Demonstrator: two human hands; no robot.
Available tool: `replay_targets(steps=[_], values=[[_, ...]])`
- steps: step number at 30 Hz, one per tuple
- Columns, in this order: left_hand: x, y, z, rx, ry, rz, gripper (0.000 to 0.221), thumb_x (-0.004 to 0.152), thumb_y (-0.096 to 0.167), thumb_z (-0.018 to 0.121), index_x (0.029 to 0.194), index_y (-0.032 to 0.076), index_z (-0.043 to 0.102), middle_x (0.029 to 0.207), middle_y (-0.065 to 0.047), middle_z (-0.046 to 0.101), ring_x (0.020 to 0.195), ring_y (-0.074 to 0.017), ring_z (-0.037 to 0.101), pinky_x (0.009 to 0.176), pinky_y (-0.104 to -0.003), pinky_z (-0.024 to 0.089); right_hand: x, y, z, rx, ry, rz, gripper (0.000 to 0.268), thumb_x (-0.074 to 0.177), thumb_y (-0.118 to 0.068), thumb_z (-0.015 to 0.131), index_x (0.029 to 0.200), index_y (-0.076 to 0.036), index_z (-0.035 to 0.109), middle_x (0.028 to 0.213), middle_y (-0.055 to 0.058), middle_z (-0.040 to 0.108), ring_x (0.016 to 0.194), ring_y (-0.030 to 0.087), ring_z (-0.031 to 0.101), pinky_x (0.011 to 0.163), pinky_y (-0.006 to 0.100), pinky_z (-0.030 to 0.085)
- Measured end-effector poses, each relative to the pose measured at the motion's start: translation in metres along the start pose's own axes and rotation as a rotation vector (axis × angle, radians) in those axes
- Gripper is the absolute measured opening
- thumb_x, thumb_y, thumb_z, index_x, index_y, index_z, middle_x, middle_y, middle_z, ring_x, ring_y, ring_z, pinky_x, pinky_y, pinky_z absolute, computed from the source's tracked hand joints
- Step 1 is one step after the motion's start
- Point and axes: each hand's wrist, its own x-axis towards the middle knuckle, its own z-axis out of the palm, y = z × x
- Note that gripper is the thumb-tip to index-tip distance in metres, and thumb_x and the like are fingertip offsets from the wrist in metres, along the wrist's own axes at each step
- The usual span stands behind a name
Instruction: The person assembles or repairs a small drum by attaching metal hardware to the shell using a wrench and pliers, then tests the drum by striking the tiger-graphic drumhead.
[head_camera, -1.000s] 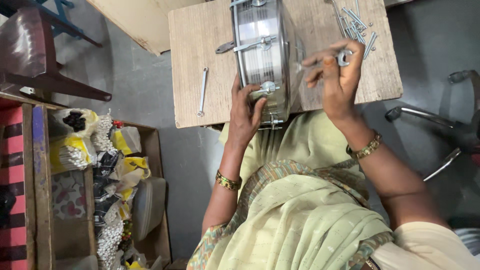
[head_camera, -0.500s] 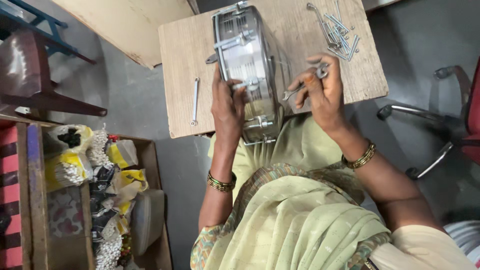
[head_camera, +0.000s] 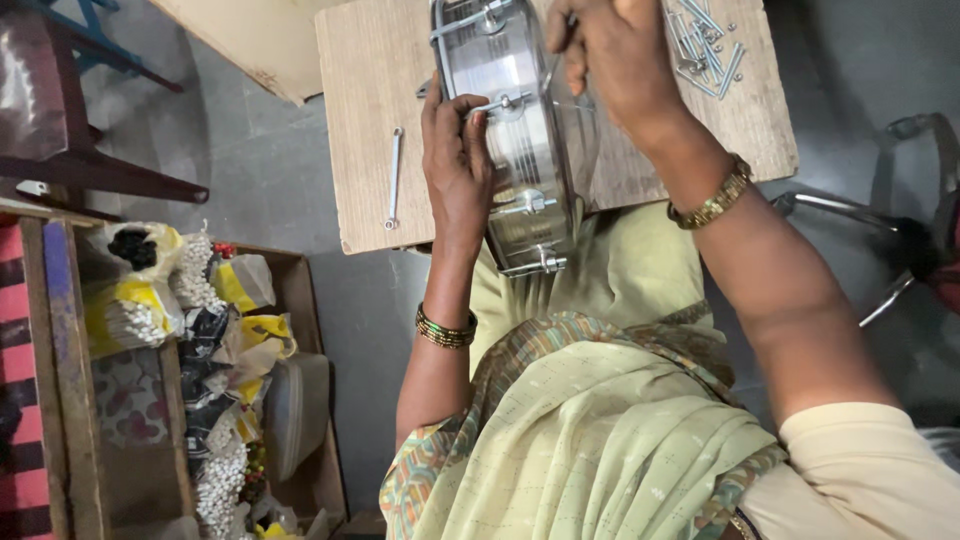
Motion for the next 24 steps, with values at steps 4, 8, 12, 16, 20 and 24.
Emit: replay_targets(steps=[4,8,12,16,20,24], values=[[0.003,0.006,0.0,-0.031,0.015,-0.009,0.012,0.109,0.011,0.057,0.117,0.006,0.064,0.156,-0.024,0.046,0.14,-0.0399,0.056,0.092,-0.038,0.058,0.02,0.017,0.018,-0.21,-0.052,0.033,0.041,0.114,-0.019,0.042,0.084,-0.001,0.064,0.063,0.003,0.057,0.051,0.009,0.054,0.047,0.025,0.045],[0.003,0.009,-0.002,-0.034,0.009,-0.017,0.012,0.11,0.009,0.058,0.12,0.007,0.064,0.156,-0.024,0.047,0.135,-0.0368,0.061,0.101,-0.04,0.056,0.025,0.029,0.013,-0.365,-0.155,0.005,0.036,0.113,-0.019,0.045,0.087,-0.002,0.064,0.062,0.002,0.056,0.053,0.009,0.057,0.049,0.026,0.046],[0.004,0.012,-0.001,-0.01,0.024,0.017,0.012,0.109,0.009,0.059,0.121,0.008,0.064,0.155,-0.025,0.047,0.135,-0.0386,0.06,0.1,-0.041,0.055,0.047,0.036,0.019,-0.431,-0.247,0.228,0.034,0.109,-0.02,0.047,0.084,-0.005,0.064,0.059,0.001,0.053,0.049,0.01,0.055,0.046,0.027,0.044],[0.003,0.017,-0.002,-0.076,-0.007,-0.153,0.01,0.107,0.011,0.059,0.116,0.009,0.064,0.153,-0.022,0.051,0.115,-0.0305,0.073,0.089,-0.038,0.059,0.044,0.018,0.032,-0.511,-0.315,0.156,0.033,0.11,-0.019,0.047,0.085,-0.004,0.064,0.062,0.003,0.057,0.052,0.014,0.056,0.049,0.03,0.045],[0.003,0.019,0.001,-0.036,0.041,-0.098,0.011,0.108,0.012,0.06,0.117,0.008,0.063,0.152,-0.023,0.052,0.123,-0.0336,0.068,0.092,-0.039,0.058,-0.009,-0.006,0.037,-0.657,-0.149,-0.412,0.014,0.115,-0.008,0.05,0.109,0.004,0.052,0.076,0.013,0.062,0.069,0.025,0.065,0.059,0.038,0.049],[0.003,0.014,0.002,-0.017,0.052,-0.037,0.012,0.109,0.013,0.06,0.118,0.006,0.063,0.152,-0.024,0.051,0.134,-0.0373,0.06,0.099,-0.041,0.056,-0.062,-0.003,0.034,-0.733,-0.252,-0.662,0.019,0.109,0.005,0.052,0.12,-0.005,0.042,0.105,0.015,0.067,0.081,0.028,0.066,0.073,0.039,0.054]])
